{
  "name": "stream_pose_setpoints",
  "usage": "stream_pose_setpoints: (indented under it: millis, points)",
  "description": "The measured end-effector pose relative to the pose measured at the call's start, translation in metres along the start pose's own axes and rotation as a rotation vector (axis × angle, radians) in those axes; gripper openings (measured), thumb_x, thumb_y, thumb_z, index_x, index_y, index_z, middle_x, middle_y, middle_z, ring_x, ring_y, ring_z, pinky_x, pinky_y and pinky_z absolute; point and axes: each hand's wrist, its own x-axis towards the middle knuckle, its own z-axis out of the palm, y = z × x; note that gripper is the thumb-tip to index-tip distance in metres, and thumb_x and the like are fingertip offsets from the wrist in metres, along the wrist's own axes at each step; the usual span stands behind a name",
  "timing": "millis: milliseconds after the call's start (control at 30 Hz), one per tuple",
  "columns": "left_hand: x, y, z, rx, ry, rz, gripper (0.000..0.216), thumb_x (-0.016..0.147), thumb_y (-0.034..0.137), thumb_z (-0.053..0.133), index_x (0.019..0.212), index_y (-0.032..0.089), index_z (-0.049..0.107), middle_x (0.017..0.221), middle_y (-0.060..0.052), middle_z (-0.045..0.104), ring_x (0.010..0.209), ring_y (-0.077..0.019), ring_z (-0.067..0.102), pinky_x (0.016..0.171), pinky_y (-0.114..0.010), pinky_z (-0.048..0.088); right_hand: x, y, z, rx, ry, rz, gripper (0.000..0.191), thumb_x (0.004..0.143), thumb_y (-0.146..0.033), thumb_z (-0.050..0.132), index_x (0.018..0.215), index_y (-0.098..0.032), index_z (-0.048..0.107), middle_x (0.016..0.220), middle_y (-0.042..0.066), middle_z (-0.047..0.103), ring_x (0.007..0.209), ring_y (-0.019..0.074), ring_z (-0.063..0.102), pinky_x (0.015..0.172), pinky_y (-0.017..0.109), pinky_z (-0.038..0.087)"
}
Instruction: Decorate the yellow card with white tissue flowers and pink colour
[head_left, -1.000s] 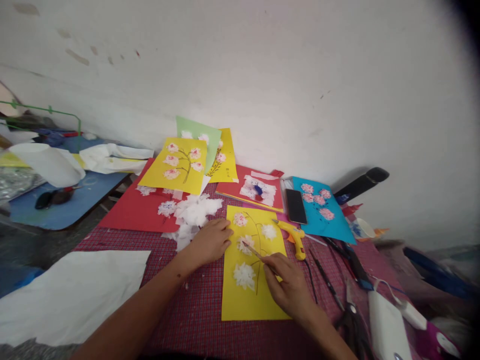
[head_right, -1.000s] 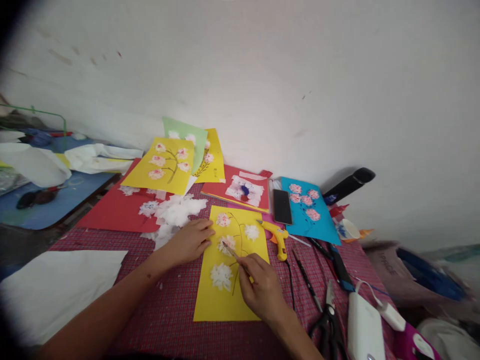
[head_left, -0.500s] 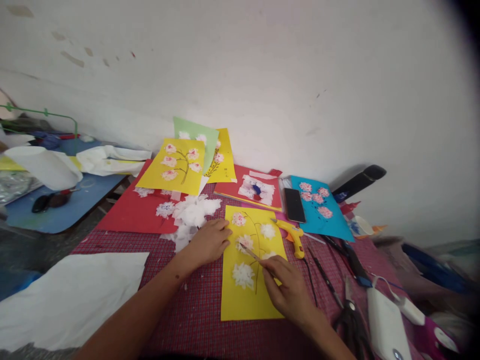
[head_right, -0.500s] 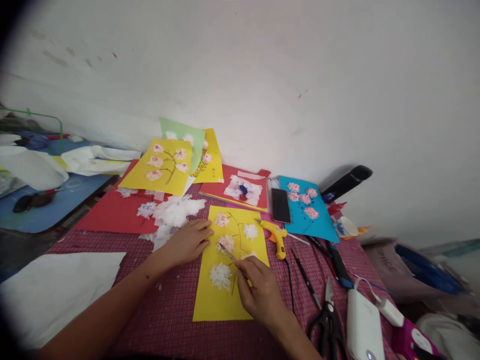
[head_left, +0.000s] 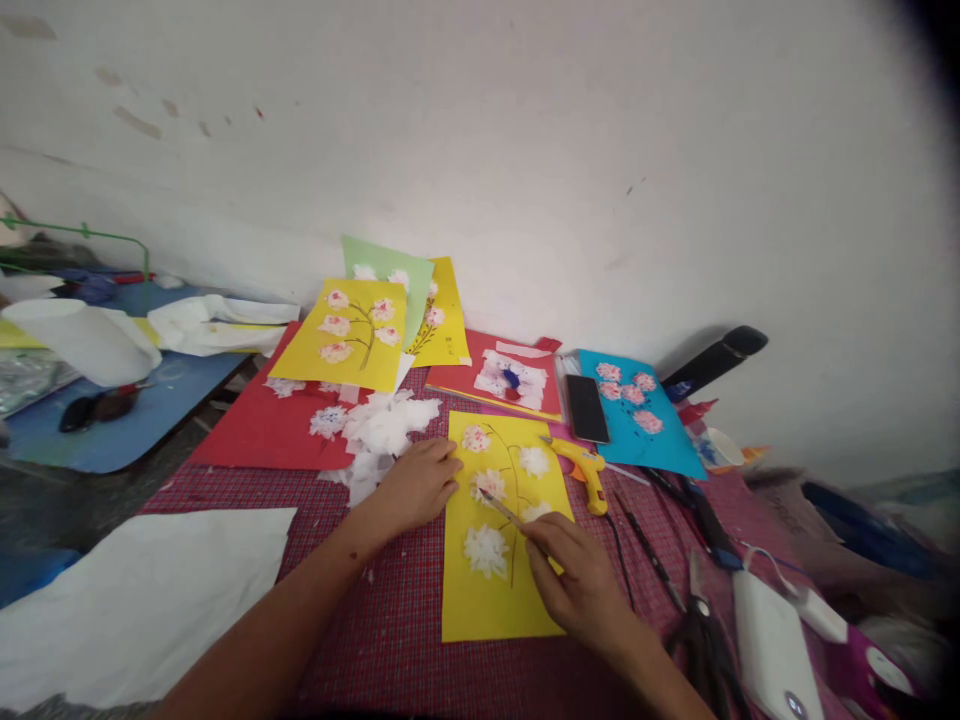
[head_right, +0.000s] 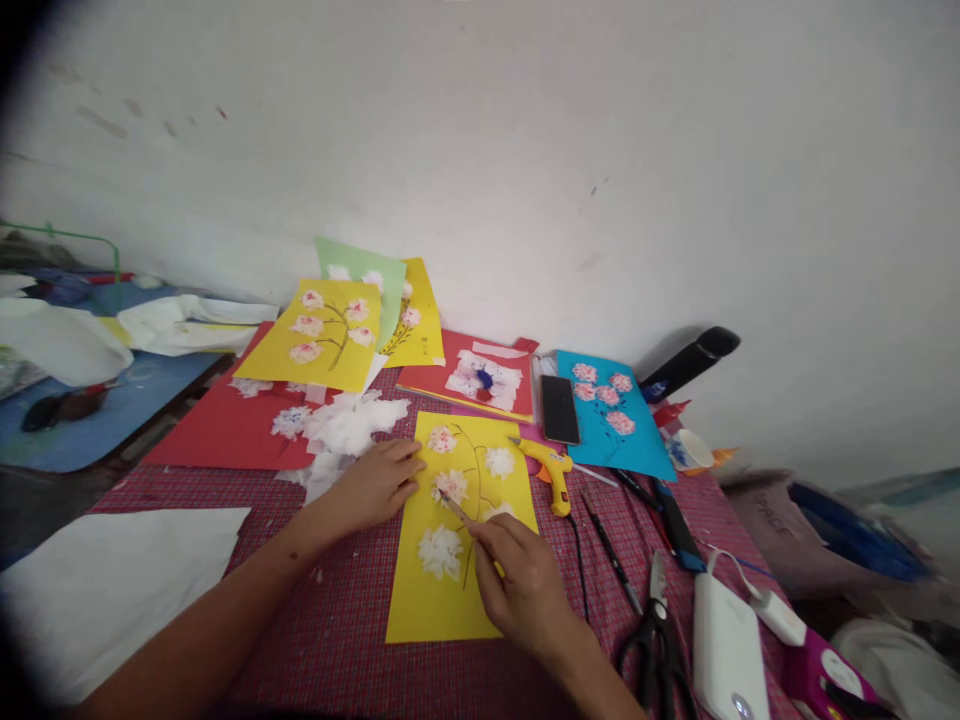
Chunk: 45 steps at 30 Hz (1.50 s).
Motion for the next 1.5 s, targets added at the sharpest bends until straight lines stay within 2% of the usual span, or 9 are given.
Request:
stream_pose_setpoints:
  millis: [1033, 1500]
  points:
    - [-0.001, 0.000, -0.001, -0.003, -0.002, 0.002, 0.018, 0.096, 0.022, 0.054, 0.108, 0.020, 0.066, 0.126, -0.010, 0.061, 0.119, -0.0268, 0.056, 0.107, -0.045, 0.045, -0.007, -0.003, -0.001, -0.010, -0.034, 0.015, 0.027, 0.095, -0.008, 0.053, 0.115, -0.021, 0.065, 0.092, 0.008, 0.068, 0.082, 0.0206, 0.068, 0.072, 0.033, 0.057]
    - [0.000, 0.000, -0.002, -0.017, -0.004, -0.007, 0.018, 0.096, 0.023, 0.055, 0.109, 0.021, 0.066, 0.128, -0.010, 0.061, 0.122, -0.0265, 0.056, 0.109, -0.045, 0.044, -0.014, -0.001, -0.009, 0.016, 0.012, 0.049, 0.025, 0.095, -0.009, 0.053, 0.113, -0.021, 0.066, 0.091, 0.008, 0.069, 0.080, 0.0201, 0.069, 0.069, 0.032, 0.058]
